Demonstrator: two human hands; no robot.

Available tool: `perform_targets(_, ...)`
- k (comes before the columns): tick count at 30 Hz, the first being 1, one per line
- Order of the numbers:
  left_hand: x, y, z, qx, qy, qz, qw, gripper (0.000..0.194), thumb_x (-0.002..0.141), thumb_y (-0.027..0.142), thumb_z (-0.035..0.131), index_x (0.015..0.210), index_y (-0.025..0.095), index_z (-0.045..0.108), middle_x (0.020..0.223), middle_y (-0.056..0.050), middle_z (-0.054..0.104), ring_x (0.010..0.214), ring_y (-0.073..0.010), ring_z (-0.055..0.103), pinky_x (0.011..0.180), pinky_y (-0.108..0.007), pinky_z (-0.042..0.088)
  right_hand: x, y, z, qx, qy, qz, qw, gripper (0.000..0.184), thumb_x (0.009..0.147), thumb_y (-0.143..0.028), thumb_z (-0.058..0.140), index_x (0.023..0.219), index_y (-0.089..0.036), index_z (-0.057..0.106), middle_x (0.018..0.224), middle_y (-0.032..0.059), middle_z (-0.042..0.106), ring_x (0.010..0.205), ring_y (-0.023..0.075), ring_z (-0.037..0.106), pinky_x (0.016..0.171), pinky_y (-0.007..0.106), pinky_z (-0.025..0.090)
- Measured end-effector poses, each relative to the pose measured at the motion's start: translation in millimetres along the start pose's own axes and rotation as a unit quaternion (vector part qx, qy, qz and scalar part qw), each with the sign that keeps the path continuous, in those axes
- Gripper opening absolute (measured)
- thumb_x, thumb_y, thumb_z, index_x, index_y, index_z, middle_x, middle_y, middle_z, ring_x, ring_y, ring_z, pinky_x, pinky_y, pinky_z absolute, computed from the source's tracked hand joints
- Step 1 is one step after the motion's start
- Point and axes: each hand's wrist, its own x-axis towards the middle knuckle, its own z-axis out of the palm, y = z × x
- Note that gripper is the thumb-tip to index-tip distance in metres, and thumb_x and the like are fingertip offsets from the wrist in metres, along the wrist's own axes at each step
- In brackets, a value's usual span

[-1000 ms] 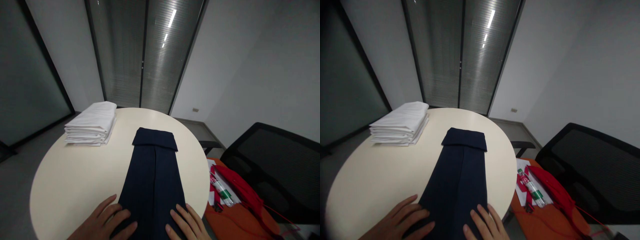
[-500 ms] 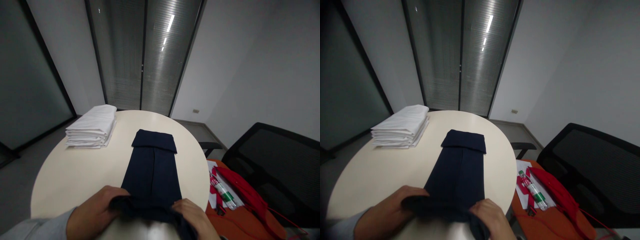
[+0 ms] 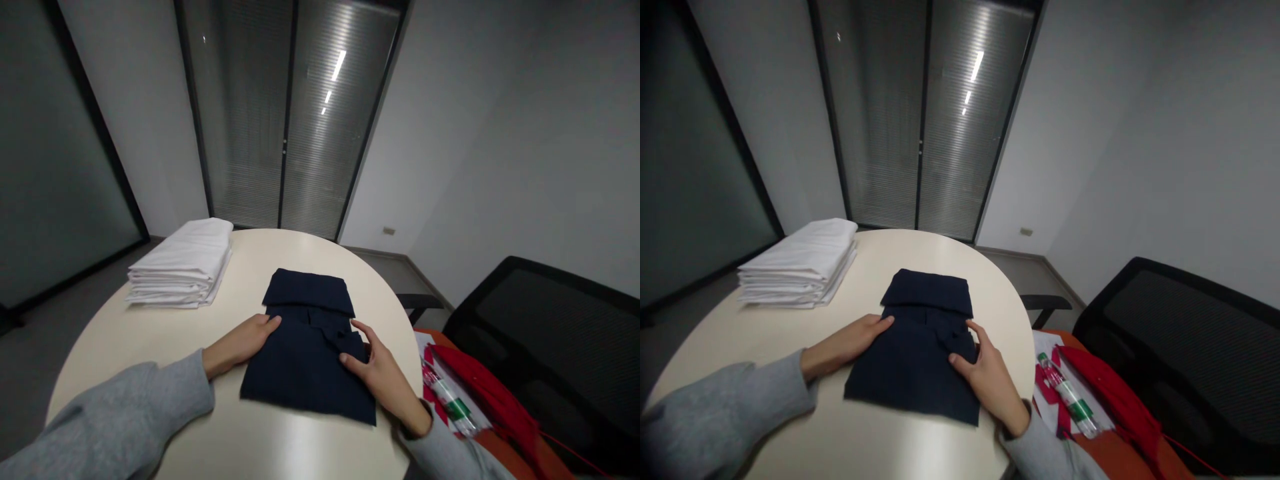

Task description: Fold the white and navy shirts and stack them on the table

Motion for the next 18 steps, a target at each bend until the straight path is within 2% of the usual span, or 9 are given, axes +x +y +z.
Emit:
perform_targets(2,1.7,-1.4,-1.9,0.006,0.007,0.003,1.0,0.054,0.086,0.068,0.061,0.082,0.016,0.075,0.088,-0.01,0.08,0.088,-0.0301,0.072,0.083,-0.04,0.055,-2.2,-0.1,-0.8,0.023,-0.021,-0.018,0.999,0.093,0.078,-0.034,0.08,0.158,-0.026,0.033,0.13,0.0077,0.071,0.112,0.0257,0.07,0.1,0.043,0.055)
perform_targets(3,1.8,-1.3,-3.0,0.008,0.007,0.005,1.0,0.053,0.087,0.067,0.06,0.083,0.016,0.075,0.088,-0.01,0.08,0.088,-0.0301,0.072,0.084,-0.04,0.055,-1.9,-0.4,-1.2,0.025,-0.025,-0.025,0.999,0.097,0.077,-0.032,0.081,0.16,-0.027,0.031,0.138,0.0088,0.066,0.119,0.0258,0.068,0.105,0.044,0.053)
perform_targets(5,1.3,0.3,-5.5,0.014,0.0,0.013,1.0,0.052,0.089,0.064,0.058,0.087,0.015,0.075,0.091,-0.01,0.08,0.091,-0.0306,0.071,0.087,-0.041,0.054,1.5,0.4,-1.7,0.027,-0.018,-0.026,0.999,0.086,0.081,-0.034,0.077,0.157,-0.027,0.036,0.142,0.0091,0.064,0.121,0.0254,0.066,0.105,0.043,0.052)
perform_targets(7,0.4,3.2,-8.1,0.02,-0.012,0.029,0.999,0.052,0.092,0.062,0.055,0.094,0.015,0.076,0.098,-0.011,0.08,0.098,-0.031,0.071,0.093,-0.041,0.053,7.3,3.7,-1.5,0.021,0.01,-0.021,1.0,0.064,0.09,-0.042,0.067,0.148,-0.025,0.049,0.135,0.0086,0.067,0.112,0.0246,0.069,0.1,0.042,0.054)
perform_targets(9,0.2,5.4,-10.4,0.02,-0.014,0.059,0.998,0.05,0.096,0.059,0.052,0.106,0.015,0.074,0.11,-0.011,0.078,0.105,-0.0298,0.07,0.099,-0.04,0.05,13.4,7.7,-0.7,0.009,0.043,-0.012,0.999,0.051,0.095,-0.05,0.059,0.138,-0.023,0.058,0.121,0.008,0.072,0.1,0.0239,0.07,0.091,0.04,0.056)
perform_targets(12,2.6,4.2,-13.3,0.048,0.022,0.096,0.994,0.049,0.098,0.052,0.051,0.129,0.016,0.063,0.123,-0.011,0.073,0.11,-0.0279,0.068,0.101,-0.04,0.049,19.7,10.6,1.1,-0.013,0.061,-0.001,0.998,0.052,0.098,-0.055,0.051,0.136,-0.022,0.058,0.095,0.0045,0.073,0.082,0.0225,0.069,0.074,0.035,0.055)
perform_targets(14,5.3,0.5,-14.9,0.117,0.06,0.105,0.986,0.052,0.097,0.048,0.052,0.139,0.017,0.056,0.122,-0.012,0.072,0.113,-0.029,0.067,0.1,-0.041,0.049,21.8,9.8,2.4,-0.073,0.072,-0.01,0.995,0.051,0.098,-0.053,0.05,0.139,-0.023,0.056,0.081,0.0008,0.069,0.071,0.022,0.066,0.067,0.033,0.05)
perform_targets(16,7.5,-3.5,-16.2,0.194,0.09,0.108,0.971,0.054,0.097,0.046,0.052,0.144,0.019,0.052,0.117,-0.012,0.072,0.114,-0.031,0.066,0.1,-0.043,0.048,23.2,8.1,3.2,-0.152,0.088,-0.027,0.984,0.047,0.098,-0.048,0.05,0.137,-0.025,0.058,0.073,-0.0008,0.066,0.065,0.0225,0.064,0.064,0.033,0.047)
perform_targets(18,8.5,-6.0,-17.1,0.237,0.103,0.116,0.959,0.052,0.099,0.044,0.049,0.145,0.021,0.051,0.112,-0.011,0.072,0.115,-0.0317,0.066,0.099,-0.043,0.048,24.4,6.8,3.0,-0.189,0.087,-0.042,0.977,0.043,0.099,-0.046,0.048,0.135,-0.025,0.06,0.077,0.0009,0.069,0.068,0.0237,0.065,0.065,0.034,0.047)
